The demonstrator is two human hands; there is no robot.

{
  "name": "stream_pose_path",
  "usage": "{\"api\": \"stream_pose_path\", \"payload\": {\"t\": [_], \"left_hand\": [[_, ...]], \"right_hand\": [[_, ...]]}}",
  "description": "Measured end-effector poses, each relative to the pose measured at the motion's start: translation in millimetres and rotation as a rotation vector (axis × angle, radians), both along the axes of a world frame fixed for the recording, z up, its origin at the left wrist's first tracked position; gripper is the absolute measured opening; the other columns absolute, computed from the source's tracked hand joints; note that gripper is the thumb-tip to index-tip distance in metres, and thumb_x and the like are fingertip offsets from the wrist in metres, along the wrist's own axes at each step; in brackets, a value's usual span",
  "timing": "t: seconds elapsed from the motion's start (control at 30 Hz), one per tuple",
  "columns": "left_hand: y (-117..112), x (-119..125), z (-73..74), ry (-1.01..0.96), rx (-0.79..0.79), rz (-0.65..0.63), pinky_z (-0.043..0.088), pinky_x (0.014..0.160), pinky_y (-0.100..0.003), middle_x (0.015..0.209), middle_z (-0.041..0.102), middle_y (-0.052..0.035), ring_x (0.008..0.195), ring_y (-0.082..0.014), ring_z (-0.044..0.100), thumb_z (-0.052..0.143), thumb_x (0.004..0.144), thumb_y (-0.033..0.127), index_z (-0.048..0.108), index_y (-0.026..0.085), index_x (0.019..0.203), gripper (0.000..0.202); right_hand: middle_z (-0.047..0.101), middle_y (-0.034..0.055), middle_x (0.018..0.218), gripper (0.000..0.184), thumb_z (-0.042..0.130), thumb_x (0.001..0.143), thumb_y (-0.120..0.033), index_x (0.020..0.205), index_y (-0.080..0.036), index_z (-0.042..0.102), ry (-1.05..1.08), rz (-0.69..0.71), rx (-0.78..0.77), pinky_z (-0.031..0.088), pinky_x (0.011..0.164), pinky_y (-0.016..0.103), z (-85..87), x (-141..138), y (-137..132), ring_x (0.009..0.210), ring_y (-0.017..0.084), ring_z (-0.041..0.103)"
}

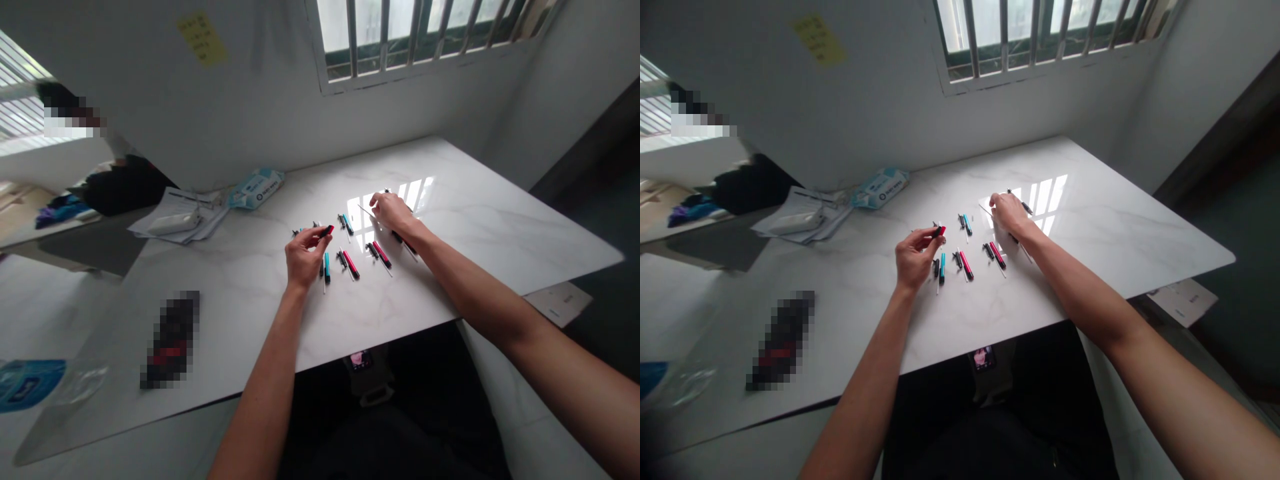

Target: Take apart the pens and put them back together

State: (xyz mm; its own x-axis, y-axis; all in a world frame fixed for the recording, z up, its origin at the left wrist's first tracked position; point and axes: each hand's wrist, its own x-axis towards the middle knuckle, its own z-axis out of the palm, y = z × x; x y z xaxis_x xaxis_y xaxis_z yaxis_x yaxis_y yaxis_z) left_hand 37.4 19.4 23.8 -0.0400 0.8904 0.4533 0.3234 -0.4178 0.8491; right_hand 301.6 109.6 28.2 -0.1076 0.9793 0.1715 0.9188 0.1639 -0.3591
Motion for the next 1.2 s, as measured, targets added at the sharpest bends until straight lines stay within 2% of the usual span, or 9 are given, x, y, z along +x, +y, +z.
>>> {"api": "stream_pose_path", "payload": {"t": [0.2,0.37,0.5,0.67,0.83,0.93,1.03,1.1,1.2], "left_hand": [[1,-1,0.5,-0.010,0.009,0.002,0.065,0.083,-0.032,0.100,0.080,-0.0070,0.083,-0.0185,0.078,0.084,0.087,0.043,0.084,0.021,0.107,0.030],[1,-1,1.1,-0.011,0.011,0.003,0.065,0.084,-0.032,0.101,0.080,-0.0071,0.084,-0.0184,0.077,0.084,0.087,0.044,0.084,0.020,0.106,0.030],[1,-1,1.1,-0.004,0.019,0.001,0.065,0.084,-0.032,0.101,0.081,-0.0075,0.085,-0.0188,0.078,0.083,0.088,0.045,0.084,0.021,0.107,0.031],[1,-3,2.0,0.015,0.036,0.006,0.066,0.084,-0.033,0.102,0.081,-0.0077,0.085,-0.0194,0.078,0.084,0.087,0.046,0.084,0.021,0.107,0.032],[1,-3,1.3,0.019,0.033,-0.007,0.065,0.082,-0.032,0.099,0.081,-0.0079,0.083,-0.0194,0.078,0.081,0.089,0.047,0.084,0.020,0.111,0.035],[1,-1,-1.2,0.033,0.024,-0.010,0.065,0.082,-0.033,0.097,0.082,-0.0082,0.082,-0.0199,0.078,0.081,0.089,0.047,0.085,0.020,0.111,0.034],[0,0,-3.3,0.059,0.021,-0.012,0.065,0.082,-0.033,0.097,0.082,-0.0081,0.082,-0.0199,0.078,0.083,0.088,0.045,0.085,0.022,0.110,0.032],[0,1,-3.4,0.068,0.017,-0.020,0.065,0.082,-0.032,0.098,0.082,-0.0079,0.082,-0.0197,0.079,0.083,0.088,0.044,0.085,0.023,0.111,0.031],[-2,2,-2.3,0.082,0.020,-0.028,0.064,0.079,-0.031,0.097,0.083,-0.0073,0.080,-0.0200,0.079,0.082,0.089,0.043,0.086,0.024,0.111,0.029]], "right_hand": [[0.074,0.0175,0.133,0.036,0.057,0.105,-0.020,0.136,-0.017,0.074,-0.007,0.084,0.071,0.052,0.103,0.038,1.1,-2,-3,0.120,0.030,0.070],[0.080,0.0195,0.116,0.027,0.075,0.096,-0.027,0.117,-0.014,0.083,-0.029,-0.058,-0.074,0.054,0.099,0.037,-2.7,-3,2,0.110,0.032,0.074],[0.079,0.0230,0.113,0.024,0.064,0.099,-0.019,0.111,-0.012,0.084,-0.039,-0.130,-0.070,0.055,0.097,0.038,-3.2,-6,6,0.109,0.033,0.075],[0.076,0.0269,0.121,0.029,0.056,0.102,-0.018,0.116,-0.009,0.080,-0.024,-0.110,-0.010,0.055,0.099,0.040,-1.9,-5,4,0.115,0.035,0.071],[0.078,0.0148,0.114,0.028,0.054,0.106,-0.022,0.123,-0.011,0.073,0.502,0.000,0.069,0.056,0.093,0.032,6.3,3,5,0.101,0.021,0.071],[0.076,0.0074,0.097,0.025,0.061,0.104,-0.028,0.120,-0.013,0.072,0.879,0.144,-0.006,0.056,0.080,0.027,12.6,-6,3,0.083,0.014,0.068],[0.072,0.0022,0.091,0.032,0.076,0.096,-0.046,0.109,-0.017,0.072,1.173,0.343,-0.110,0.058,0.076,0.025,17.2,-26,-8,0.077,0.011,0.068],[0.073,0.0019,0.093,0.044,0.083,0.087,-0.058,0.104,-0.020,0.070,1.272,0.477,-0.174,0.060,0.078,0.026,18.8,-39,-19,0.081,0.012,0.071],[0.075,0.0027,0.095,0.049,0.086,0.082,-0.063,0.100,-0.021,0.068,1.287,0.621,-0.253,0.063,0.079,0.028,19.6,-52,-31,0.083,0.014,0.072]]}}
